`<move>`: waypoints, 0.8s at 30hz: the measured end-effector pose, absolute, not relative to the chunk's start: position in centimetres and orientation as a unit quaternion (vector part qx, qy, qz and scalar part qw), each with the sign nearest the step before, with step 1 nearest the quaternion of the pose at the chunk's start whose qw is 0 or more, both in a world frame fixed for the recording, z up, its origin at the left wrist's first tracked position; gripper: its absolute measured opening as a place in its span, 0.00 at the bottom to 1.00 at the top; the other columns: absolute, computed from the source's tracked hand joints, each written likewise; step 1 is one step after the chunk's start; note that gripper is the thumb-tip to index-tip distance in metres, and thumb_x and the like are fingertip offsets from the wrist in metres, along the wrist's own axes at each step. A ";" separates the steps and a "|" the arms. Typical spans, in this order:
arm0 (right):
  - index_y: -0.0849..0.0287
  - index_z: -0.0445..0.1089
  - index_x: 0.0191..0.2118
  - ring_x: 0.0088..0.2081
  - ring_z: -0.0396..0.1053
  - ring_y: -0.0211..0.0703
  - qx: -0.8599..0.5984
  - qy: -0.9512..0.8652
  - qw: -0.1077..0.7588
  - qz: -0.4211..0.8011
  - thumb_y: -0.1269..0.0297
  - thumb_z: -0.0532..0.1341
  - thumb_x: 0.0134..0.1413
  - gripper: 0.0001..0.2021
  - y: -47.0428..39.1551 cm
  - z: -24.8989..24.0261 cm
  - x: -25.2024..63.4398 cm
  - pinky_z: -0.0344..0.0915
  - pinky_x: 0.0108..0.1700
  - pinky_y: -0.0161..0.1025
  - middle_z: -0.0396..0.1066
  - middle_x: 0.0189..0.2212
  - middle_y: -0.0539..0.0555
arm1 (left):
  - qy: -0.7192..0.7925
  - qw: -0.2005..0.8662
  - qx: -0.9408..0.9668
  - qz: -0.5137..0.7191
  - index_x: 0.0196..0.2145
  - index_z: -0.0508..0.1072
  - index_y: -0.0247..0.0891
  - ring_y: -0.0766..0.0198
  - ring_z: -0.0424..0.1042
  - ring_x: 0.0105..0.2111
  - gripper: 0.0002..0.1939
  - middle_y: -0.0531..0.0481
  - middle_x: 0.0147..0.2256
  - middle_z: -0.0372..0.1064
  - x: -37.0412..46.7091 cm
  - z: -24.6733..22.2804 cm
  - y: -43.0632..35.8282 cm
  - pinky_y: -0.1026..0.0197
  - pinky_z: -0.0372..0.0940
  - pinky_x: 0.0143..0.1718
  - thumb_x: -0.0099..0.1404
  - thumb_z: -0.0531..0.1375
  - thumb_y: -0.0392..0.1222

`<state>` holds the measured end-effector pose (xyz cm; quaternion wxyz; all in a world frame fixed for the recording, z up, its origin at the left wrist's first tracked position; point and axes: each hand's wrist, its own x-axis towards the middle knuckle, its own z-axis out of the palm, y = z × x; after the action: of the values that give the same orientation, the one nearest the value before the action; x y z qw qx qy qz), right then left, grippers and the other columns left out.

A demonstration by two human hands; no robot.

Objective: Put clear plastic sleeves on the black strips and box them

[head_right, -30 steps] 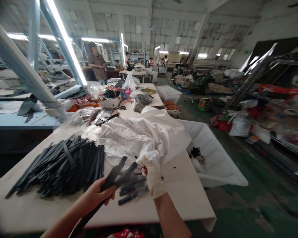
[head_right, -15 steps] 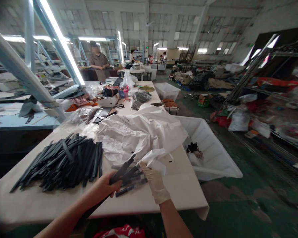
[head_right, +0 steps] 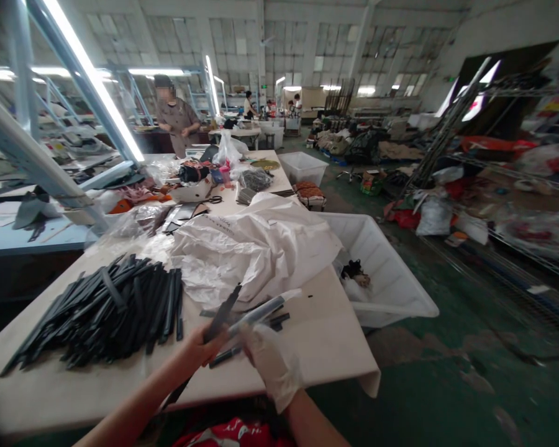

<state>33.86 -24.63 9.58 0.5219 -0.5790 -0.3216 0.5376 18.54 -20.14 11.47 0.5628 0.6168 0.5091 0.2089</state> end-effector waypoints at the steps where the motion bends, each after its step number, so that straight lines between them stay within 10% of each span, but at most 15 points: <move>1: 0.60 0.67 0.18 0.16 0.45 0.30 -0.556 -0.289 0.558 0.544 0.43 0.60 0.40 0.22 -24.5 9.4 34.2 0.44 0.17 0.32 0.51 0.12 0.43 | 0.517 0.554 0.623 0.194 0.31 0.64 0.35 0.75 0.49 0.10 0.18 0.64 0.11 0.50 18.4 10.9 -20.3 0.71 0.46 0.11 0.52 0.56 0.55; 18: 0.57 0.51 0.17 0.13 0.40 0.26 -0.483 0.015 0.601 0.637 0.47 0.66 0.32 0.25 -26.3 0.9 33.0 0.38 0.16 0.29 0.45 0.10 0.38 | 0.508 0.369 0.778 0.017 0.28 0.67 0.37 0.68 0.65 0.22 0.10 0.54 0.22 0.66 19.2 3.9 -21.7 0.69 0.55 0.23 0.60 0.52 0.45; 24: 0.60 0.66 0.23 0.13 0.50 0.26 -0.482 0.054 0.642 0.594 0.61 0.70 0.31 0.13 -24.7 -3.3 35.4 0.47 0.14 0.27 0.58 0.13 0.42 | 0.494 0.209 0.841 -0.068 0.35 0.70 0.38 0.58 0.71 0.34 0.09 0.46 0.33 0.72 20.1 2.0 -16.6 0.62 0.60 0.35 0.60 0.54 0.43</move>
<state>35.41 -24.68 -3.29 0.6417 -0.4815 0.0544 0.5945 20.12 -16.63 1.98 0.2095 0.8410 0.4941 -0.0685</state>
